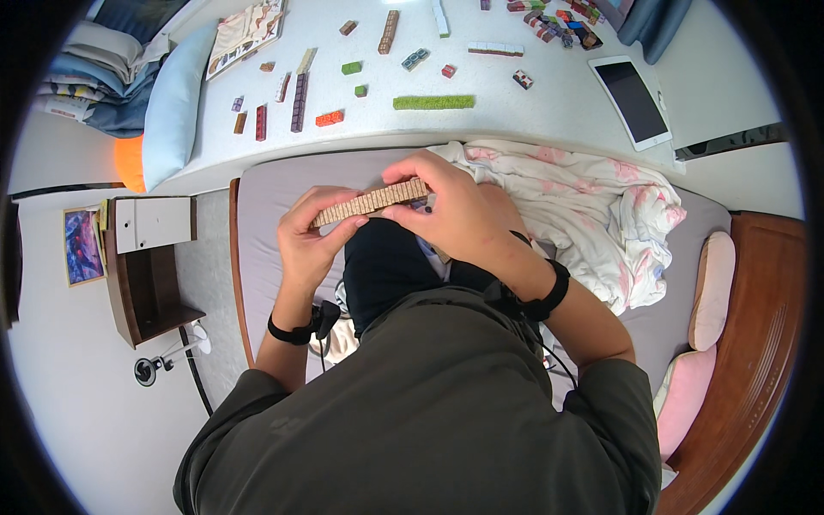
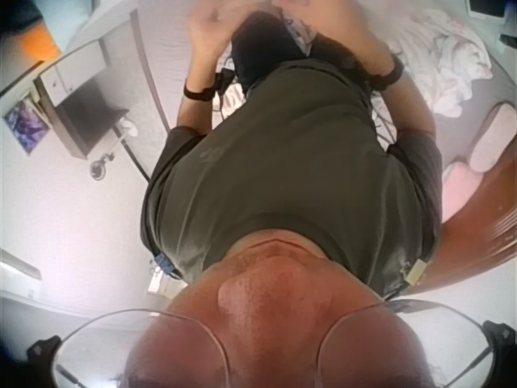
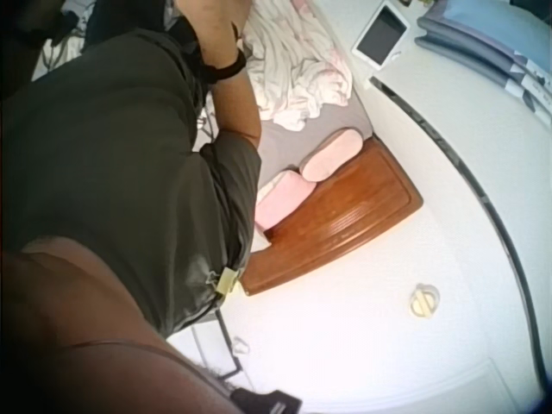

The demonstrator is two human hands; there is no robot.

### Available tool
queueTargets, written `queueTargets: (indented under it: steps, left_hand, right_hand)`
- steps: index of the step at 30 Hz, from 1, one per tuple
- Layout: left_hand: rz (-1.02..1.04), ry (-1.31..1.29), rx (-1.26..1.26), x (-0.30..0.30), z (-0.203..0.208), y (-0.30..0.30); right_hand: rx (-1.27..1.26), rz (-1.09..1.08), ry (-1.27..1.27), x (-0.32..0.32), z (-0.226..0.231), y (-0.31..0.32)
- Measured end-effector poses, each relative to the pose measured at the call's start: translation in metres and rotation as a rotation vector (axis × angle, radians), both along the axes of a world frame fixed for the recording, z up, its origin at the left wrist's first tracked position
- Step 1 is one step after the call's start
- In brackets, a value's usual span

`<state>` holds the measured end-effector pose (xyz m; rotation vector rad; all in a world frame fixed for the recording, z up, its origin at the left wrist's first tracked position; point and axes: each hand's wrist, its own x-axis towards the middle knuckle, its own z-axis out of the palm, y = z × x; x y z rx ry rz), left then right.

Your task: Organizing small building block components on a desk while sitting on a bed.

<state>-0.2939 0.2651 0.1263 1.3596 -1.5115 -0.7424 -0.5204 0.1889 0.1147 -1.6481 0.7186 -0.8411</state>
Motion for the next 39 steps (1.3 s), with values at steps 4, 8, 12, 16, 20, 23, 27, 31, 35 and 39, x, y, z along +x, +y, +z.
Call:
queueTargets:
  steps: [4,8,12,16,20,23,27,31,35,39]
  left_hand:
    - [-0.025,-0.039,0.009,-0.001,0.004,0.000]
    - [-0.048,-0.057,0.014,-0.001,0.002,-0.003]
    - [-0.088,-0.127,0.078,0.001,0.004,-0.006]
    - [-0.109,-0.321,0.371,-0.001,0.006,-0.008]
    - [-0.055,-0.107,0.346,0.016,-0.039,-0.002]
    - [0.088,-0.008,0.492,0.037,-0.056,0.010]
    - [0.127,0.024,0.520,0.042,-0.060,0.017]
    - [0.187,0.070,0.432,0.052,-0.065,0.023]
    - [0.166,0.017,0.492,0.052,-0.056,0.022]
    - [0.132,0.014,0.486,0.053,-0.051,0.019]
  right_hand:
    - [-0.009,0.016,-0.014,-0.004,-0.004,-0.003]
    - [-0.117,-0.040,-0.064,-0.002,-0.007,-0.006]
    - [-0.062,0.005,-0.024,0.000,-0.007,-0.008]
    - [0.105,0.179,0.161,0.003,0.013,-0.007]
    - [0.522,0.103,-0.105,0.008,-0.051,-0.026]
    - [0.347,0.262,0.604,0.014,-0.123,-0.036]
    - [0.197,0.667,1.148,0.023,-0.202,0.008]
    - [-0.144,0.695,1.099,0.015,-0.252,0.036]
    - [-0.090,0.557,1.043,0.006,-0.242,0.024]
    - [0.046,0.409,0.914,0.012,-0.116,-0.011]
